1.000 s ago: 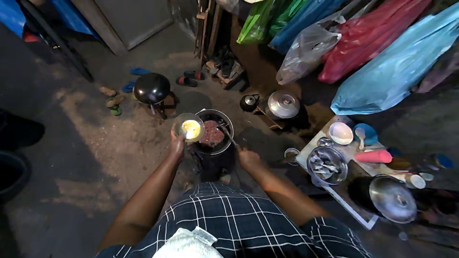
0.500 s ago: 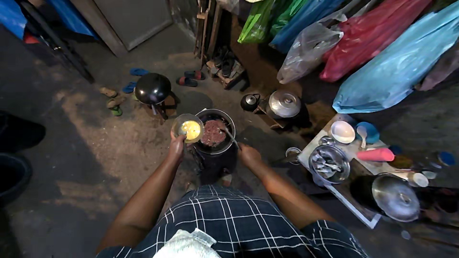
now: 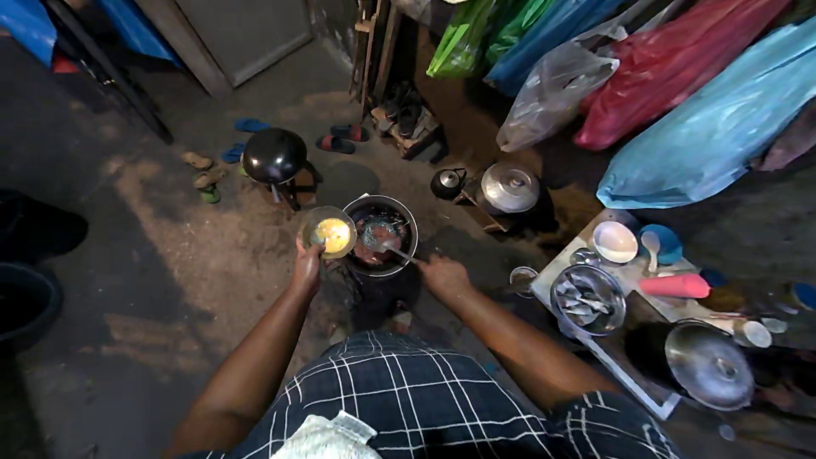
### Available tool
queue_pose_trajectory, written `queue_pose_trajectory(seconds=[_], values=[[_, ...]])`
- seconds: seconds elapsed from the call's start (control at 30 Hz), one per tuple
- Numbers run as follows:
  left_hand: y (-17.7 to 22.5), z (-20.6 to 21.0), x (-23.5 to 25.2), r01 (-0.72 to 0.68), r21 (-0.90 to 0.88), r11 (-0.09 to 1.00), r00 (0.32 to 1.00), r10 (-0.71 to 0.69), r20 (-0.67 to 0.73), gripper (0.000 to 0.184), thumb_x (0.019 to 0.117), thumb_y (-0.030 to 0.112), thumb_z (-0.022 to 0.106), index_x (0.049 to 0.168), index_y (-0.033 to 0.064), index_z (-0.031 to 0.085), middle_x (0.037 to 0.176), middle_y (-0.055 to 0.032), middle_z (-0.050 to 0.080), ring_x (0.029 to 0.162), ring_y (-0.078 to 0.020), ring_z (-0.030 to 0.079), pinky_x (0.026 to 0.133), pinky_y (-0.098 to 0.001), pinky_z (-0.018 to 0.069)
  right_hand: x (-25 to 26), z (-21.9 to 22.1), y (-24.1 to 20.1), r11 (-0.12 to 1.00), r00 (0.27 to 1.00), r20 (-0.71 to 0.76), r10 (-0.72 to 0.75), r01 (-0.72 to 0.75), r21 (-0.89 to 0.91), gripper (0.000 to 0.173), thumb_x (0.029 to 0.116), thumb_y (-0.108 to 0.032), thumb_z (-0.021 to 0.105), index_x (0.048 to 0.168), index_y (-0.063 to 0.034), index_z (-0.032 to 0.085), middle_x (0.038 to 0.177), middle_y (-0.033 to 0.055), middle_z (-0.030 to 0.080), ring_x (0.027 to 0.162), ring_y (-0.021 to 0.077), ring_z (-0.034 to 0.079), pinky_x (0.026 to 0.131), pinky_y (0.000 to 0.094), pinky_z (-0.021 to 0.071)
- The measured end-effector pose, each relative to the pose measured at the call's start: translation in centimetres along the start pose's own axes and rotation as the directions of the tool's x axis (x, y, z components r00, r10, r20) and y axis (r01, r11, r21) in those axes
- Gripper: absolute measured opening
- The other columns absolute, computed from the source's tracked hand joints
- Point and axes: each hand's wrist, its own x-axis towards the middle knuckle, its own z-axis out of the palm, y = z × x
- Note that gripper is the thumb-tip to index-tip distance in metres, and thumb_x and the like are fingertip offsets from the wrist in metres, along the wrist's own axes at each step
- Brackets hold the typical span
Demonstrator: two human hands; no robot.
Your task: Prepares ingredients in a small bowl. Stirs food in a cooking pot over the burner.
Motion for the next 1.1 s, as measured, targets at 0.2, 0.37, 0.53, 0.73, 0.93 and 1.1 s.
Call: queue_pose_trajectory(seconds=[0.2,0.37,0.53,0.73,0.93,1.1], values=[[-0.1,0.1,-0.1,-0.024,0.014,1.0,1.0,0.024,0.011,0.067,0.1022,0.005,0.045,0.161,0.0223,0.017,0.137,-0.0204,0.052,0.101,-0.0261,0.065,0.082,-0.0402,0.058,-0.4,-0.1,0.0,0.996,0.99,0.113,0.084,-0.083,-0.012,0.038,0.1041,-0.002,0.047,0.139,-0.004,0.061,0.14,0.0276,0.057,0.123,0.0461,0.061,0.096,0.0611,0.0523],[-0.2,0.3,0.0,-0.031,0.015,0.999,1.0,0.031,-0.003,0.068,0.1015,0.004,0.045,0.161,0.0248,0.019,0.141,-0.0203,0.049,0.104,-0.0281,0.065,0.083,-0.0424,0.0581,1.6,1.0,-0.1,0.997,0.998,0.008,0.06,-0.06,0.042,0.043,0.1063,-0.005,0.044,0.148,-0.0078,0.054,0.141,0.0274,0.056,0.118,0.047,0.064,0.094,0.0608,0.0537],[-0.2,0.5,-0.1,-0.01,0.023,1.0,1.0,0.01,-0.019,0.07,0.1017,0.005,0.046,0.162,0.0243,0.015,0.138,-0.0215,0.05,0.101,-0.0274,0.065,0.081,-0.0409,0.0582,-1.7,-0.1,-2.1,0.997,0.976,0.214,-0.047,0.031,0.077,0.043,0.1065,-0.014,0.047,0.148,-0.0091,0.054,0.139,0.0265,0.06,0.128,0.0467,0.059,0.102,0.065,0.0474],[-0.3,0.4,-0.3,-0.022,0.03,0.999,1.0,0.022,-0.004,0.07,0.1023,0.006,0.046,0.162,0.0231,0.014,0.14,-0.0215,0.049,0.103,-0.0272,0.066,0.083,-0.041,0.0587,2.1,0.6,-0.4,0.995,0.996,0.083,0.034,-0.042,0.095,0.045,0.1074,-0.01,0.044,0.151,-0.0111,0.051,0.143,0.0254,0.058,0.124,0.0466,0.062,0.099,0.0637,0.05],[-0.5,0.2,-0.3,-0.023,0.018,1.0,0.999,0.023,-0.028,0.067,0.1029,0.006,0.046,0.161,0.0233,0.018,0.136,-0.0204,0.052,0.097,-0.0248,0.066,0.079,-0.0382,0.0584,4.7,0.1,2.3,0.921,0.982,0.075,0.175,-0.19,0.341,0.041,0.1091,-0.02,0.044,0.146,-0.0066,0.055,0.135,0.0248,0.064,0.127,0.0431,0.061,0.103,0.0629,0.0484],[-0.7,0.1,-0.2,-0.017,0.047,0.999,0.998,0.02,-0.062,0.068,0.1019,0.006,0.048,0.161,0.0251,0.02,0.13,-0.0201,0.055,0.092,-0.0241,0.066,0.076,-0.0379,0.0578,5.0,0.1,1.5,0.908,0.996,0.083,0.017,-0.05,0.415,0.04,0.111,-0.025,0.044,0.147,-0.0109,0.057,0.134,0.0242,0.065,0.127,0.0416,0.061,0.107,0.0612,0.0459]])
